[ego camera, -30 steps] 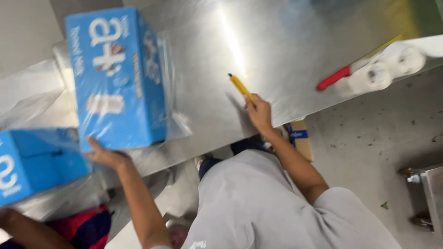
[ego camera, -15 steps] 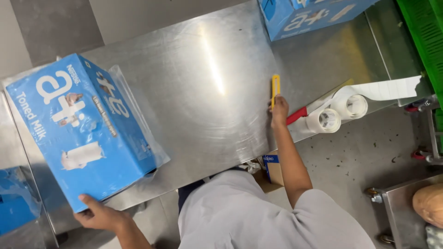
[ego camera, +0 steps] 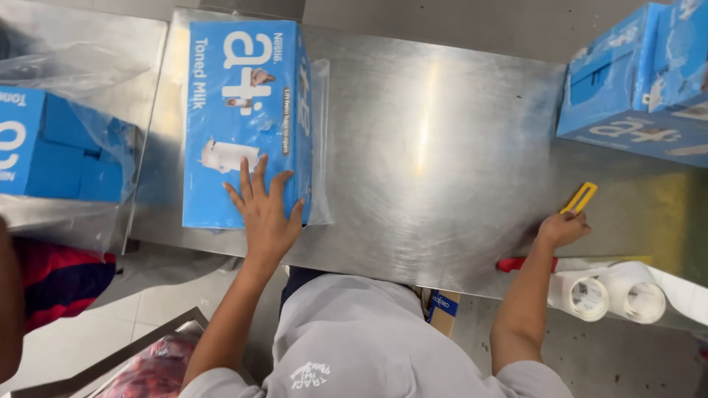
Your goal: The person organizes milk cartons by removing them from one cardboard box and arranging them inside another cardboard box, then uses a yellow utility knife to cut open additional plastic-wrapped bundles of cartons and continues packing the loose cartons into boxes.
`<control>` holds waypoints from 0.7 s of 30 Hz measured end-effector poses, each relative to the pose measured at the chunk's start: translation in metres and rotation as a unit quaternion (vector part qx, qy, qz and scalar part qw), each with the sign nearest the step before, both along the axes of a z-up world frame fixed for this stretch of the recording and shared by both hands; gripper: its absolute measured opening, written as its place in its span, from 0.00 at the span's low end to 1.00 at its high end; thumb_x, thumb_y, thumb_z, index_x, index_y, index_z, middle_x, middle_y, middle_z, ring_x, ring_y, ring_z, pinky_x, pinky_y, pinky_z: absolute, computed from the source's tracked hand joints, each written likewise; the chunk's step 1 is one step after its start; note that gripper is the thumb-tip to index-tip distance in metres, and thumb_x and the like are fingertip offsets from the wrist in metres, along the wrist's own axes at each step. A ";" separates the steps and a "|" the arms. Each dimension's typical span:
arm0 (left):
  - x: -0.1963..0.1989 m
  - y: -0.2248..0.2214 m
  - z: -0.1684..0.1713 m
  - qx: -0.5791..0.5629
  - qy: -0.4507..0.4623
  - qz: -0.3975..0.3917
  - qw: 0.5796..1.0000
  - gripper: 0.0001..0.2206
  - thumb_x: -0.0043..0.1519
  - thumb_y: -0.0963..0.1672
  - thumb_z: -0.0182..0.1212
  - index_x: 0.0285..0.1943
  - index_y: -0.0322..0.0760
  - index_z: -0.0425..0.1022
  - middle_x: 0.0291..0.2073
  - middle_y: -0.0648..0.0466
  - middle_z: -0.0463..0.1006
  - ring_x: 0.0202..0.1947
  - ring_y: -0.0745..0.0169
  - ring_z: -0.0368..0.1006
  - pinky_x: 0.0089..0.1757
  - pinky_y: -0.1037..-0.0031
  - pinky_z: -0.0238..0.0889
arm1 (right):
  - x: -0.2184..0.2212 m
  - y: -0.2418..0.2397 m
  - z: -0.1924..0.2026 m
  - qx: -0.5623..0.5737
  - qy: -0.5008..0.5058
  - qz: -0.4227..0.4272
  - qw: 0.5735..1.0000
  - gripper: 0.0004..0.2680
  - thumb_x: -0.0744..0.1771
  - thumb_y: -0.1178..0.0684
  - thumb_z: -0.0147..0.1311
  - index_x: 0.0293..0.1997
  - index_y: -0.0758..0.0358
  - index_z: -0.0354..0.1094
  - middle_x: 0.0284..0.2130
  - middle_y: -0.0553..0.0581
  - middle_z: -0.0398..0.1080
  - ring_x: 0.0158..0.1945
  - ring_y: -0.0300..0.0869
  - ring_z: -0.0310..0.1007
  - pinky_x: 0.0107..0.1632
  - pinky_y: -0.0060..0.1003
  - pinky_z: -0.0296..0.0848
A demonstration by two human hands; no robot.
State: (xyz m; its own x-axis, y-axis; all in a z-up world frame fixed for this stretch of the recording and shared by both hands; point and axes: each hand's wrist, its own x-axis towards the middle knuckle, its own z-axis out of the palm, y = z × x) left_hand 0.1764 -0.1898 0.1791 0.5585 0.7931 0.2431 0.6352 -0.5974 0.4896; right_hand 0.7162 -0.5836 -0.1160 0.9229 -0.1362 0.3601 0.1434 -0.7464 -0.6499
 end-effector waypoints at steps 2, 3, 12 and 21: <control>-0.004 0.005 0.011 0.012 0.006 0.001 1.000 0.24 0.53 0.43 0.69 0.61 0.41 0.73 0.72 0.38 0.58 0.76 0.29 0.39 0.64 0.27 0.21 | -0.004 0.009 -0.001 0.000 0.003 -0.002 1.000 0.08 0.71 0.61 0.46 0.53 0.76 0.68 0.48 0.73 0.63 0.46 0.62 0.72 0.48 0.51 0.72; -0.006 0.005 0.011 0.030 0.005 -0.010 0.999 0.21 0.53 0.43 0.69 0.57 0.41 0.73 0.71 0.39 0.60 0.75 0.31 0.43 0.64 0.28 0.24 | -0.002 0.007 0.003 -0.010 0.023 -0.010 1.000 0.09 0.72 0.60 0.46 0.55 0.76 0.67 0.49 0.72 0.62 0.47 0.62 0.72 0.50 0.51 0.72; -0.078 0.029 0.076 0.202 -0.042 -0.006 0.979 0.07 0.58 0.38 0.70 0.41 0.36 0.77 0.48 0.51 0.82 0.46 0.54 0.77 0.52 0.58 0.65 | -0.007 0.017 -0.015 0.047 0.009 -0.002 0.999 0.07 0.72 0.59 0.49 0.53 0.73 0.66 0.50 0.69 0.66 0.49 0.57 0.72 0.53 0.49 0.72; -0.192 0.118 0.138 0.101 -0.162 0.112 0.975 0.08 0.58 0.32 0.68 0.44 0.24 0.79 0.41 0.45 0.82 0.43 0.59 0.81 0.51 0.69 0.70 | -0.082 0.111 0.018 0.277 0.065 0.071 0.956 0.05 0.72 0.58 0.47 0.51 0.69 0.63 0.43 0.63 0.71 0.43 0.52 0.74 0.47 0.46 0.74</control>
